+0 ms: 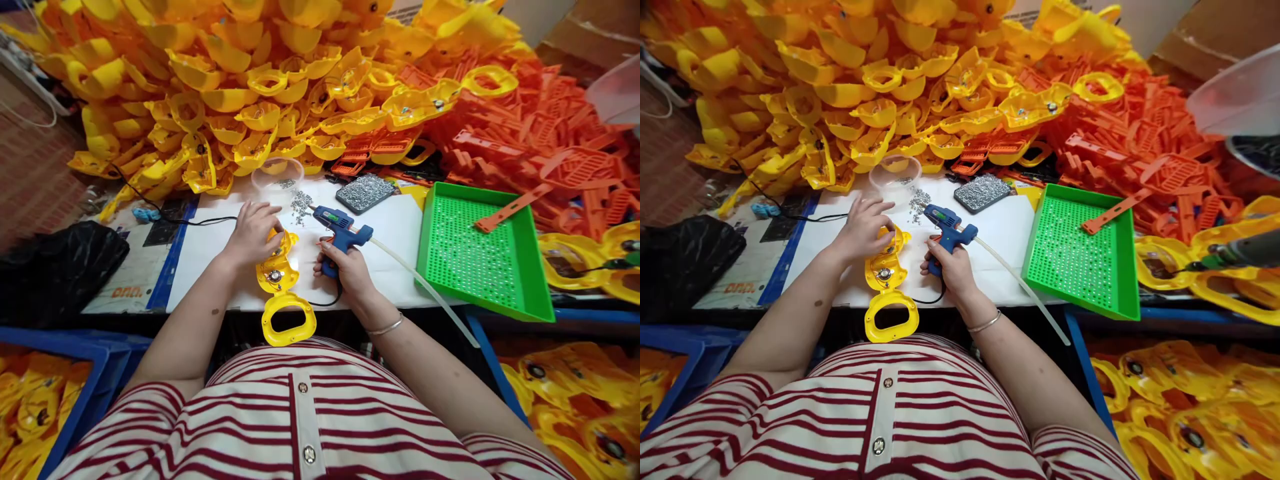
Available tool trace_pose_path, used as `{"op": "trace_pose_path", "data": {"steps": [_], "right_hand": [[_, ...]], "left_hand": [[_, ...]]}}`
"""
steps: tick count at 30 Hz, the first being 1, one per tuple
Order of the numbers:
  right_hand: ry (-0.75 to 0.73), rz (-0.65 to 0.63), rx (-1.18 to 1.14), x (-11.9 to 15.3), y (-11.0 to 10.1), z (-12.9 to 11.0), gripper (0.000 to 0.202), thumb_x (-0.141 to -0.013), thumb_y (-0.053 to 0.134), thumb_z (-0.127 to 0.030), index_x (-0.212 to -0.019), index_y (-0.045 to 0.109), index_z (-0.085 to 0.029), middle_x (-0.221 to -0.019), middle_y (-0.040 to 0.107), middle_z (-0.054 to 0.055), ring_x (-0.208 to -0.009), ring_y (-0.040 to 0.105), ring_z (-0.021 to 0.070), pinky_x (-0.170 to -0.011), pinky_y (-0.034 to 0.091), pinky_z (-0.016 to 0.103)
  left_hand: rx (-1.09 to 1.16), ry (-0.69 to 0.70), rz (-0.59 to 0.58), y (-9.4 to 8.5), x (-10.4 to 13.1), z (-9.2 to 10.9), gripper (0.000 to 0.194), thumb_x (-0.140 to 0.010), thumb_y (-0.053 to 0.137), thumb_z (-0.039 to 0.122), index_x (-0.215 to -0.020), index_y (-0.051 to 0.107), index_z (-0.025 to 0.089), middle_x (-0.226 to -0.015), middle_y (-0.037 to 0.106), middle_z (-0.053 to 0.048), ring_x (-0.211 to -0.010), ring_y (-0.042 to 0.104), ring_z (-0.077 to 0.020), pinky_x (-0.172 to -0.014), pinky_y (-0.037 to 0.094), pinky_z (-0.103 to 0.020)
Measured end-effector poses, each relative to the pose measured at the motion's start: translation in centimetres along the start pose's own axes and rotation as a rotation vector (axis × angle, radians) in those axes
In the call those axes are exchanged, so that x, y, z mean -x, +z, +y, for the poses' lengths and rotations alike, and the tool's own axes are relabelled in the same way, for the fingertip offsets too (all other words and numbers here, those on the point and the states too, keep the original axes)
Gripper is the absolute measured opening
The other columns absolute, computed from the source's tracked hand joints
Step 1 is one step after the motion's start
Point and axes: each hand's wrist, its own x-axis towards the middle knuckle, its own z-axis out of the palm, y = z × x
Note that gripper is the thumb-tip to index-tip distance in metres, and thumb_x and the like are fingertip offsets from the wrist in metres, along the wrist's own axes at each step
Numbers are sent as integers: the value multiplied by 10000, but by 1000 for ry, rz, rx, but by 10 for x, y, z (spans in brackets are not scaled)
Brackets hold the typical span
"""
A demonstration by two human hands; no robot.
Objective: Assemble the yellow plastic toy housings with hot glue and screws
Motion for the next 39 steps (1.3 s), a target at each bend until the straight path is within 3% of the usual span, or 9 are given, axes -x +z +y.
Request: {"op": "trace_pose_path", "data": {"steps": [4, 7, 10, 14, 22, 28, 31, 34, 39], "right_hand": [[13, -31, 3, 0, 1, -1, 472, -582, 841, -490, -816, 594, -163, -569, 598, -46, -465, 585, 99, -449, 519, 220], [15, -42, 20, 2, 2, -2, 502, -555, 858, -498, -819, 590, -167, -562, 596, -49, -467, 583, 97, -455, 524, 218], [14, -43, 30, 2, 2, -3, 499, -560, 853, -508, -819, 587, -174, -572, 601, -49, -463, 577, 92, -454, 525, 216], [26, -28, 44, 2, 1, -3, 495, -549, 853, -518, -800, 600, -174, -555, 595, -46, -463, 576, 97, -457, 529, 222], [41, 3, 25, 5, 2, -4, 498, -533, 874, -490, -785, 594, -163, -584, 591, -46, -469, 576, 86, -456, 533, 209], [106, 103, -6, 3, 4, -9, 323, -628, 829, -336, -756, 598, -150, -572, 599, -36, -467, 599, 97, -446, 542, 202], [158, 166, -45, 2, 6, -12, 202, -700, 770, -232, -747, 595, -143, -557, 597, -34, -460, 590, 83, -444, 534, 180], [173, 180, -49, 2, 7, -14, 128, -744, 709, -179, -747, 588, -136, -561, 602, -28, -458, 590, 82, -448, 535, 176], [160, 140, -33, 2, 3, -12, 162, -712, 727, -207, -765, 592, -134, -582, 604, -25, -466, 595, 85, -453, 530, 177]], "left_hand": [[327, -180, 173, -9, 16, 14, 55, -810, 607, 244, -766, 628, 219, -876, 728, -52, -929, 641, -217, -948, 507, -412], [634, -371, 185, -11, 20, 24, 92, -728, 679, 240, -792, 617, 219, -767, 684, -9, -778, 646, -170, -766, 531, -312], [863, -493, 164, -11, 21, 31, 191, -654, 728, 219, -822, 639, 208, -743, 673, 4, -745, 651, -154, -724, 524, -281], [879, -494, 165, -11, 23, 34, 252, -628, 740, 174, -874, 693, 202, -757, 682, 7, -742, 648, -140, -761, 518, -278], [700, -350, 177, -5, 33, 37, 546, -722, 717, 135, -1252, 651, 249, -824, 713, 8, -810, 659, -154, -897, 523, -319], [506, -220, 317, -3, 37, 38, 244, -804, 697, 171, -1037, 740, 228, -861, 753, -14, -842, 666, -162, -880, 528, -326], [680, -344, 320, -3, 35, 40, 155, -798, 704, 214, -942, 760, 203, -866, 760, -25, -790, 673, -152, -798, 551, -291], [991, -516, 292, -3, 32, 43, 194, -767, 730, 288, -916, 747, 165, -855, 755, -38, -726, 681, -144, -725, 567, -273], [1242, -627, 323, -2, 27, 45, 267, -695, 770, 297, -907, 711, 146, -716, 709, -13, -643, 676, -135, -645, 560, -250]]}}
